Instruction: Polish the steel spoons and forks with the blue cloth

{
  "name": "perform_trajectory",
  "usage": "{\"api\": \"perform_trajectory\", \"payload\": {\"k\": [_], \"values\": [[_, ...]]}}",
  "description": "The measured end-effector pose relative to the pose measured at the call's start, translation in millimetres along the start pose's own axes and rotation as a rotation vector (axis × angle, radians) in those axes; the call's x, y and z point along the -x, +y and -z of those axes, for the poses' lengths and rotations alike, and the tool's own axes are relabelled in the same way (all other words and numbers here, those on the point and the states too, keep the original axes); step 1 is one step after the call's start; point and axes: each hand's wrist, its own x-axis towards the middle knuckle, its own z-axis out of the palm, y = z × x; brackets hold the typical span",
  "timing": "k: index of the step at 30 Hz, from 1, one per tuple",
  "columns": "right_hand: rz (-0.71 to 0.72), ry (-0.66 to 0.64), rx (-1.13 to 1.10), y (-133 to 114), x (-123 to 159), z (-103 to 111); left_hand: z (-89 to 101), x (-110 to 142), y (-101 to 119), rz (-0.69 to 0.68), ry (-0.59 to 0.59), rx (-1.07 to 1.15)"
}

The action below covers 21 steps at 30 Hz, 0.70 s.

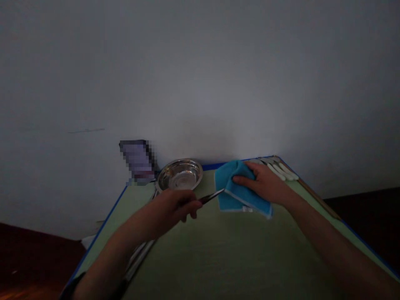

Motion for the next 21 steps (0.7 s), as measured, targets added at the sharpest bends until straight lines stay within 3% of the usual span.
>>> {"api": "perform_trajectory", "payload": {"k": [2,3,6,9,11,13,16,21], "values": [[0.060,-0.054,0.177,-22,-9,20,16.7,-2,13,0.011,-0.163,-0.014],[0.078,-0.066,0.239,-31,-12,28,21.5,-3,19,0.028,-0.158,-0.040],[0.106,-0.015,0.319,-48,-20,42,25.0,-5,34,0.057,0.044,-0.139],[0.093,0.021,0.278,-49,-21,45,25.0,-3,42,-0.019,0.224,-0.219],[0.096,-0.081,0.252,-48,-18,44,28.2,1,43,-0.024,0.247,-0.264],[0.127,-0.276,0.259,-52,-14,41,32.6,5,43,-0.013,0.240,-0.287],[0.208,-0.504,0.294,-63,-8,35,34.6,5,45,-0.108,0.260,-0.262],[0.312,-0.406,0.307,-78,-5,32,24.8,-2,63,-0.223,0.339,-0.293]]}}
